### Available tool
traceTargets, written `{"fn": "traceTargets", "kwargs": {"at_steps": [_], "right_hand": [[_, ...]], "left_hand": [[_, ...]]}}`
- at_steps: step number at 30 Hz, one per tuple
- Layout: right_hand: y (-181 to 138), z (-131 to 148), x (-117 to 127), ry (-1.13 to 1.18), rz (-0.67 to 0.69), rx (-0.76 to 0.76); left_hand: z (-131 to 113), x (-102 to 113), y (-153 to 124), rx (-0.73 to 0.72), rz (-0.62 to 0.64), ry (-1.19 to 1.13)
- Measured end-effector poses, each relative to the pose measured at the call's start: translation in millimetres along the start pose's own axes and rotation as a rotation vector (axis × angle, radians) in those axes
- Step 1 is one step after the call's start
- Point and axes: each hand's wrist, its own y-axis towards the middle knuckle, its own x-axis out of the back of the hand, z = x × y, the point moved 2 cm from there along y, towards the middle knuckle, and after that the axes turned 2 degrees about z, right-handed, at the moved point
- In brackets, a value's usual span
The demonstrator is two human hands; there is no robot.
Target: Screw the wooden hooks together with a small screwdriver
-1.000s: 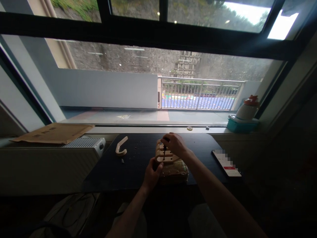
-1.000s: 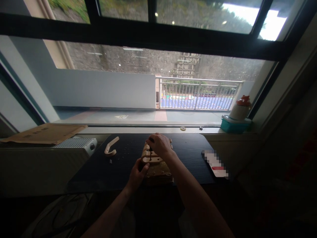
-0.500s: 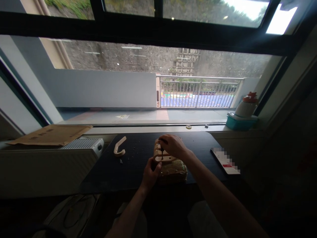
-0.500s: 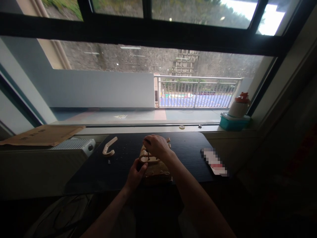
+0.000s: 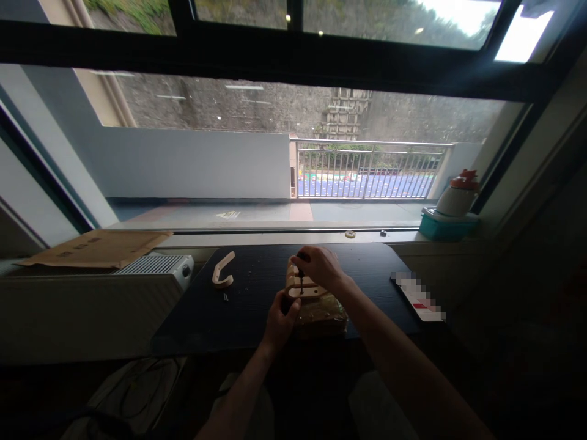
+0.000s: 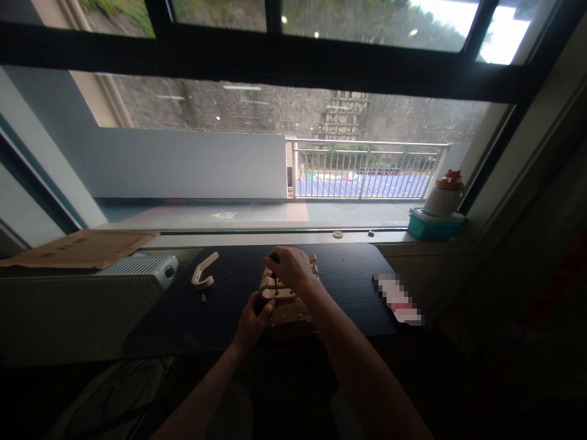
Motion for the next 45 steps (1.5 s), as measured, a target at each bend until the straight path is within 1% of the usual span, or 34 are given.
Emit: {"fn": "traceTargets", "kwargs": {"at_steps": [2,4,7,10,17,25,31,35,40,45], "right_hand": [[-0.1,2.1,2.2,-0.003,0.014,0.016],[-0.8,3.9,5.6,0.003,0.036,0.065],[-3.2,4.4,10.1,0.017,0.102,0.128],[-6.0,3.5,12.1,0.024,0.152,0.142],[-4.4,5.0,11.9,-0.026,0.139,0.13],[-0.9,1.4,8.5,-0.051,0.113,0.092],[-2.8,6.0,21.1,-0.091,0.18,0.151],[-4.1,6.1,26.0,-0.106,0.182,0.187],[-1.7,7.3,21.9,-0.093,0.162,0.195],[2.2,11.9,17.6,-0.084,0.154,0.151]], "left_hand": [[-0.9,0.0,0.2,0.005,0.002,0.001],[-1.8,0.1,0.3,0.006,0.001,-0.005],[-2.4,0.2,0.3,0.012,0.004,-0.016],[-1.9,0.3,0.2,0.013,0.005,-0.012],[-1.4,0.1,0.0,0.01,-0.004,-0.032],[0.1,0.3,0.5,-0.017,-0.023,0.004],[1.1,-0.4,0.7,-0.034,-0.008,-0.017],[-0.1,0.3,0.6,-0.039,-0.012,-0.014],[0.0,0.3,0.4,-0.03,-0.011,-0.017],[0.6,0.1,0.2,-0.019,-0.015,-0.019]]}}
